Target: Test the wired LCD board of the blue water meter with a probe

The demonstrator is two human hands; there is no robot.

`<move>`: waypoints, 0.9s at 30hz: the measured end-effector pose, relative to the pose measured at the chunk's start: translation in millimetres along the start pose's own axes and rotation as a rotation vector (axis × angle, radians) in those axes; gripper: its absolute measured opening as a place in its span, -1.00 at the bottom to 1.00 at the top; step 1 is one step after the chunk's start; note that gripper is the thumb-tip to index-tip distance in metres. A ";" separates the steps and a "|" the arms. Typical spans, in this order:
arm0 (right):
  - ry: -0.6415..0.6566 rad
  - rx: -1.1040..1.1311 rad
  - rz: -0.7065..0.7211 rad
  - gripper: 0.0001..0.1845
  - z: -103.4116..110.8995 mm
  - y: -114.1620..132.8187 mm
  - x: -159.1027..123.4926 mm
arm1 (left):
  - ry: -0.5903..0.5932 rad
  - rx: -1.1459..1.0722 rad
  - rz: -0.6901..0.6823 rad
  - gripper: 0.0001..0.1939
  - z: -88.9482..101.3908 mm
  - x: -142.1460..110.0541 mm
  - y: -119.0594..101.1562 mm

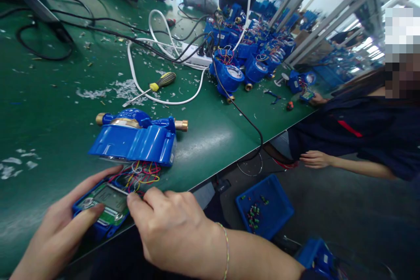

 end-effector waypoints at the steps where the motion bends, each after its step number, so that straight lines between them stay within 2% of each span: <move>1: 0.004 0.007 0.001 -0.68 -0.1 0.0 -0.5 | 0.017 -0.074 0.043 -0.53 0.3 -0.9 -3.9; 3: 0.010 0.020 -0.003 -0.65 -0.3 0.1 -1.5 | 0.029 -0.193 0.090 -0.52 0.9 -3.0 -12.9; 7: 0.057 0.064 -0.027 -0.57 -0.9 -1.5 -1.8 | 0.052 -0.319 0.082 -0.47 1.9 -5.4 -25.4; 11: 0.113 0.117 -0.045 -0.53 -1.8 -5.1 -0.1 | 0.129 -0.363 -0.011 -0.39 3.7 -2.6 -24.2; 15: 0.131 0.135 -0.046 -0.51 -1.5 -8.8 1.7 | 0.133 -0.360 -0.085 -0.41 6.3 0.2 -22.4; 23: -0.018 0.084 0.074 -0.50 1.4 -16.0 3.1 | 0.135 -0.352 -0.145 -0.49 5.9 1.1 -23.7; 27: -0.027 0.000 0.142 -0.48 7.9 -17.7 6.6 | 0.150 -0.398 -0.150 -0.48 6.5 0.6 -22.4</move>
Point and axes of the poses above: each hand's wrist, its own x-axis towards the middle knuckle, its own z-axis out of the back of the hand, y = z × x, the point moved 1 cm from there along x, towards the middle knuckle, and after that the axes turned 9 degrees about x, right-handed, at the moved point
